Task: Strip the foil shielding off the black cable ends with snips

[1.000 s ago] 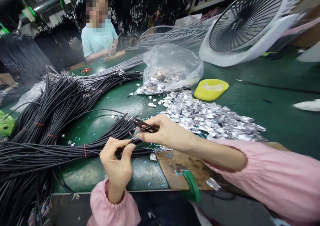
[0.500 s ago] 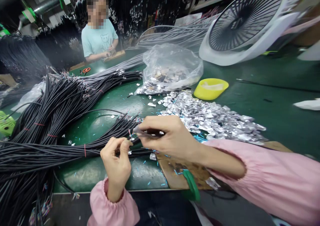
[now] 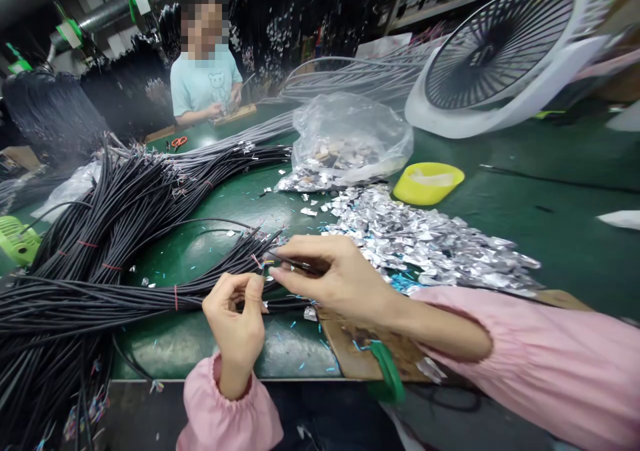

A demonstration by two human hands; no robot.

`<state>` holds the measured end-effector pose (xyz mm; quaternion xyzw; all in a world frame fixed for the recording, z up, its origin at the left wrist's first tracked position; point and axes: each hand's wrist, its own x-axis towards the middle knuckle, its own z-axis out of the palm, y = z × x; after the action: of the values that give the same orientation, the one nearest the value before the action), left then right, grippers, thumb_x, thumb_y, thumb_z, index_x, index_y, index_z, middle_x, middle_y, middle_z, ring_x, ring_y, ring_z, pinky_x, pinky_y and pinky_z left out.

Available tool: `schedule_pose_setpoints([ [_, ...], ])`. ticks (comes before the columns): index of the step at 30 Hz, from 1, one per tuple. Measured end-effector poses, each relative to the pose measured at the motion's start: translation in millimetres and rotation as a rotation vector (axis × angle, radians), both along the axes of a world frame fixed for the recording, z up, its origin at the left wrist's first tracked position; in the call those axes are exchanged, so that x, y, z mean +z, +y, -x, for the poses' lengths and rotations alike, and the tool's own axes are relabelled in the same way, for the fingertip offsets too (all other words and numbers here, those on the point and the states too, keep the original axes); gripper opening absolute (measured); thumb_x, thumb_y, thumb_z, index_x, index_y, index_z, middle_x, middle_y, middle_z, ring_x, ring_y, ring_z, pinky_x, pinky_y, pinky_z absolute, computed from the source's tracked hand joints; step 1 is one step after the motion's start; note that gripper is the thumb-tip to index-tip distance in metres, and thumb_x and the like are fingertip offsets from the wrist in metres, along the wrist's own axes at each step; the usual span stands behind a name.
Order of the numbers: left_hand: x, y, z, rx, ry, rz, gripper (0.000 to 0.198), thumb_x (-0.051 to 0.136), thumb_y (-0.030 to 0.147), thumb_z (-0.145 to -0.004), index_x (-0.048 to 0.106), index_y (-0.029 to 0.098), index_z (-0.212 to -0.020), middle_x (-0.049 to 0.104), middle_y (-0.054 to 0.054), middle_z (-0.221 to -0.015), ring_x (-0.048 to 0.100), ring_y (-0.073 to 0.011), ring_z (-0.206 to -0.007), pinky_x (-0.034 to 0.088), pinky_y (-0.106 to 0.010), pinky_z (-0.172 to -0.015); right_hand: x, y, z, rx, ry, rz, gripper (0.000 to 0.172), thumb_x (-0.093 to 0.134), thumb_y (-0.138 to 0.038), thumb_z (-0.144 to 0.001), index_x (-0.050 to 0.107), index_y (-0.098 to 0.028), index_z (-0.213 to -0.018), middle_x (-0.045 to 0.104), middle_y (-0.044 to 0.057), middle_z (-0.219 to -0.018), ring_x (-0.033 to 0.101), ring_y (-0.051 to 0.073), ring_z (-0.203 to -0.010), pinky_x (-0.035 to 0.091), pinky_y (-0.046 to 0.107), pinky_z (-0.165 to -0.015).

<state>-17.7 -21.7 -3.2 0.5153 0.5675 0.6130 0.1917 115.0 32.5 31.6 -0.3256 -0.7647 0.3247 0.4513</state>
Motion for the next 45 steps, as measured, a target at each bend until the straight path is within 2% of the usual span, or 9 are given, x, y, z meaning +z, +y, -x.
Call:
schedule_pose_setpoints([
  [5,1.3,1,-2,0.005,-0.012,-0.03,0.019,0.065,0.026,-0.073,0.061,0.015,-0.059,0.054,0.002,-0.053,0.051,-0.0074,-0.043,0.041,-0.017,-0.043,-1.8,1,1,0.062,0.007,0.127,0.027,0.057,-0.026,-0.078,0.064,-0.015,-0.054,0.055,0.0,-0.052,0.048,0.011,-0.052,0.038,0.023,-0.049],
  [11,0.0,2,-3,0.007,-0.047,-0.039,0.019,0.067,0.023,-0.071,0.058,0.015,-0.057,0.053,0.003,-0.052,0.053,-0.0082,-0.047,0.043,-0.017,-0.045,-9.2,1,4,0.049,0.041,0.238,0.031,0.059,-0.038,-0.08,0.069,-0.013,-0.066,0.055,0.001,-0.053,0.046,0.011,-0.049,0.035,0.023,-0.044],
  [16,-0.4,1,-2,0.018,-0.067,-0.044,0.02,0.066,0.024,-0.072,0.057,0.014,-0.057,0.051,0.004,-0.05,0.049,-0.0062,-0.041,0.039,-0.015,-0.04,-10.7,0,3,0.061,0.045,-0.11,0.02,0.054,-0.018,-0.081,0.069,-0.012,-0.071,0.059,0.003,-0.057,0.049,0.01,-0.05,0.038,0.022,-0.047],
  [21,-3.0,0,-1,-0.026,0.01,-0.032,0.016,0.065,0.024,-0.075,0.063,0.015,-0.062,0.057,0.001,-0.057,0.053,-0.0078,-0.051,0.041,-0.016,-0.047,-13.3,3,-1,0.007,-0.072,-0.392,0.019,0.05,-0.01,-0.074,0.069,-0.013,-0.075,0.063,0.005,-0.062,0.054,0.012,-0.054,0.041,0.022,-0.05],
  [27,-2.2,4,8,-0.023,-0.1,0.036,0.027,0.058,0.037,-0.082,0.063,0.014,-0.07,0.056,0.001,-0.054,0.049,-0.0075,-0.044,0.039,-0.017,-0.041,-0.6,8,-13,0.086,-0.095,-0.276,0.014,0.053,-0.011,-0.071,0.065,-0.016,-0.066,0.058,0.0,-0.057,0.048,0.009,-0.05,0.036,0.021,-0.048],
  [32,-7.4,9,15,-0.125,0.339,0.305,0.018,0.056,0.024,-0.084,0.067,0.015,-0.072,0.064,-0.001,-0.064,0.059,-0.0112,-0.056,0.047,-0.021,-0.056,6.4,15,-21,-0.192,0.113,-0.025,0.024,0.05,-0.03,-0.085,0.059,-0.017,-0.067,0.048,-0.003,-0.052,0.038,0.008,-0.044,0.03,0.021,-0.043],
  [34,-8.8,11,12,-0.088,0.586,0.31,0.009,0.059,0.014,-0.08,0.067,0.017,-0.078,0.066,-0.002,-0.074,0.061,-0.0132,-0.066,0.048,-0.024,-0.063,6.0,15,-22,-0.161,0.127,-0.006,0.029,0.043,-0.033,-0.09,0.056,-0.016,-0.07,0.049,-0.003,-0.054,0.039,0.008,-0.045,0.031,0.022,-0.045],
  [41,-2.6,24,-5,-0.008,1.074,0.306,0.025,0.047,0.005,-0.085,0.063,0.015,-0.102,0.063,-0.007,-0.09,0.056,-0.02,-0.088,0.048,-0.032,-0.076,4.6,10,-22,-0.004,-0.074,-0.151,0.034,0.037,-0.028,-0.095,0.044,-0.018,-0.064,0.039,-0.005,-0.052,0.038,0.008,-0.046,0.029,0.021,-0.049],
  [45,-3.0,29,-8,0.037,1.277,0.347,0.021,0.049,0.004,-0.082,0.064,0.015,-0.089,0.058,-0.009,-0.089,0.051,-0.0233,-0.088,0.047,-0.035,-0.072,4.7,10,-23,0.021,-0.083,-0.169,0.031,0.038,-0.025,-0.094,0.041,-0.019,-0.064,0.038,-0.006,-0.052,0.037,0.008,-0.045,0.028,0.02,-0.048],
])
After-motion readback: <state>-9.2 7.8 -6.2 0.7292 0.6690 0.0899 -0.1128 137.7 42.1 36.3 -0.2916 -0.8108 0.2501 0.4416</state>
